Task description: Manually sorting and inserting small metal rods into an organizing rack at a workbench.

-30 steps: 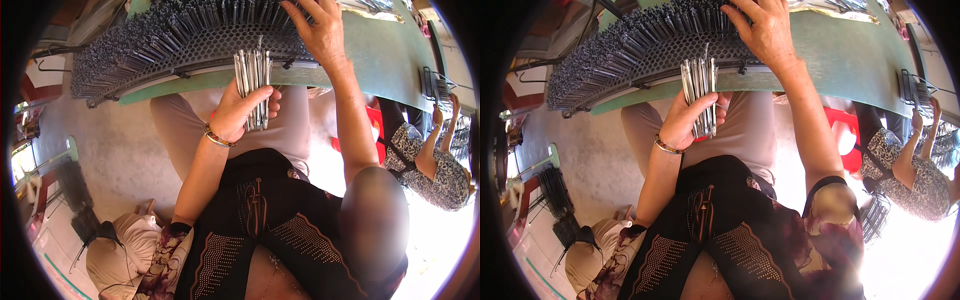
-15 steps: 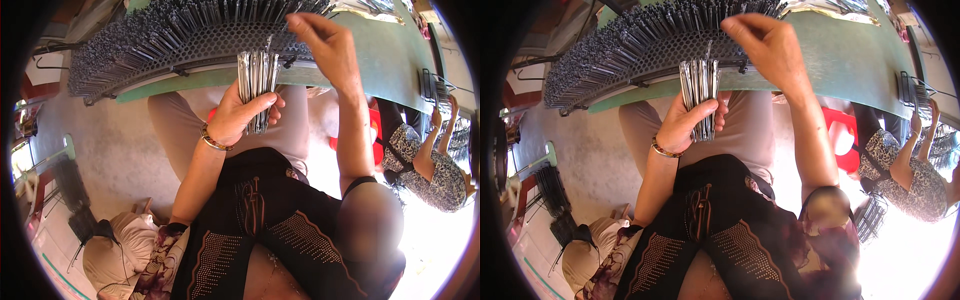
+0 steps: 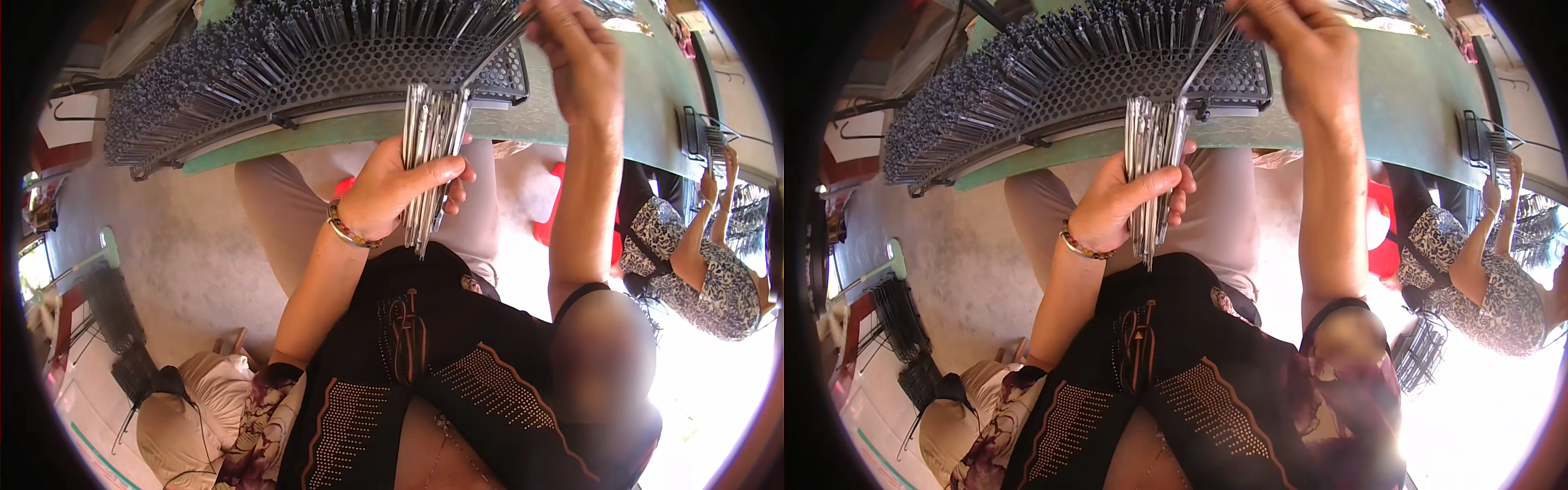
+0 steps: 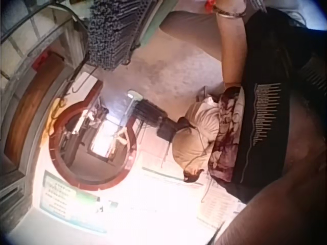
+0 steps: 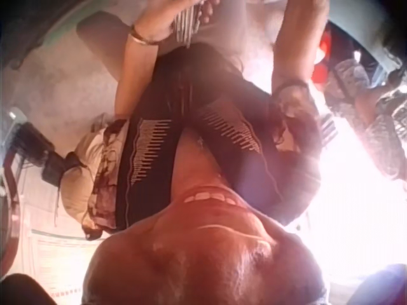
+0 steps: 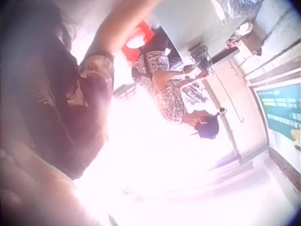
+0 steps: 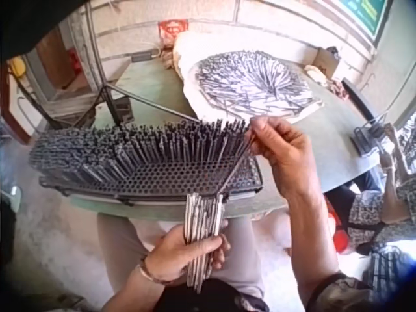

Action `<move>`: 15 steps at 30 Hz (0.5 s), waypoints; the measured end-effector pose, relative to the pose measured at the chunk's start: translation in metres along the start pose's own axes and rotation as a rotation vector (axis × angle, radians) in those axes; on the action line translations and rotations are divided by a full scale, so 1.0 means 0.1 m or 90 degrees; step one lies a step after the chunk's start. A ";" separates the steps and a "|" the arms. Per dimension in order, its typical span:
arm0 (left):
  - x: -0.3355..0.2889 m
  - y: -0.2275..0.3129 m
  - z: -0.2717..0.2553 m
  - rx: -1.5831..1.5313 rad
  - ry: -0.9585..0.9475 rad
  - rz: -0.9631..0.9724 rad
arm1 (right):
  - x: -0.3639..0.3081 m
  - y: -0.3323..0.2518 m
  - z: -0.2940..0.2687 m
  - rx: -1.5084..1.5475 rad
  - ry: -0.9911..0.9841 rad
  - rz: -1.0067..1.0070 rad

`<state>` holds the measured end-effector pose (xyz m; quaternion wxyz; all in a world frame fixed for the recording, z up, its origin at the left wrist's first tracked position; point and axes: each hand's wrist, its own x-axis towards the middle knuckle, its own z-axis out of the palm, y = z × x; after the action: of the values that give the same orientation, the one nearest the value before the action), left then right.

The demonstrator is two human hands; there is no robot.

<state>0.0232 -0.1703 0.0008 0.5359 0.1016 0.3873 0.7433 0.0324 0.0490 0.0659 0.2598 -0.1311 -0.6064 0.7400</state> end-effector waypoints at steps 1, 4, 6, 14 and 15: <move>0.01 0.03 0.01 -0.018 0.001 0.003 | 0.06 -0.03 0.00 -0.030 0.035 -0.104; 0.09 -0.02 -0.01 -0.085 0.083 -0.040 | 0.20 -0.06 -0.09 -0.205 0.065 -0.304; 0.05 -0.06 0.02 -0.062 0.081 -0.038 | 0.30 0.14 -0.10 -0.198 0.089 -0.296; 0.00 0.00 0.04 -0.104 0.101 0.007 | 0.33 0.32 -0.03 -0.293 0.097 -0.302; -0.01 0.02 0.03 -0.103 0.103 0.014 | 0.31 0.30 -0.01 -0.293 0.098 -0.303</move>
<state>0.0238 -0.1699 0.0039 0.5012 0.0016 0.3671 0.7836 0.0001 0.0626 0.0404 0.4340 -0.0967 -0.7496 0.4902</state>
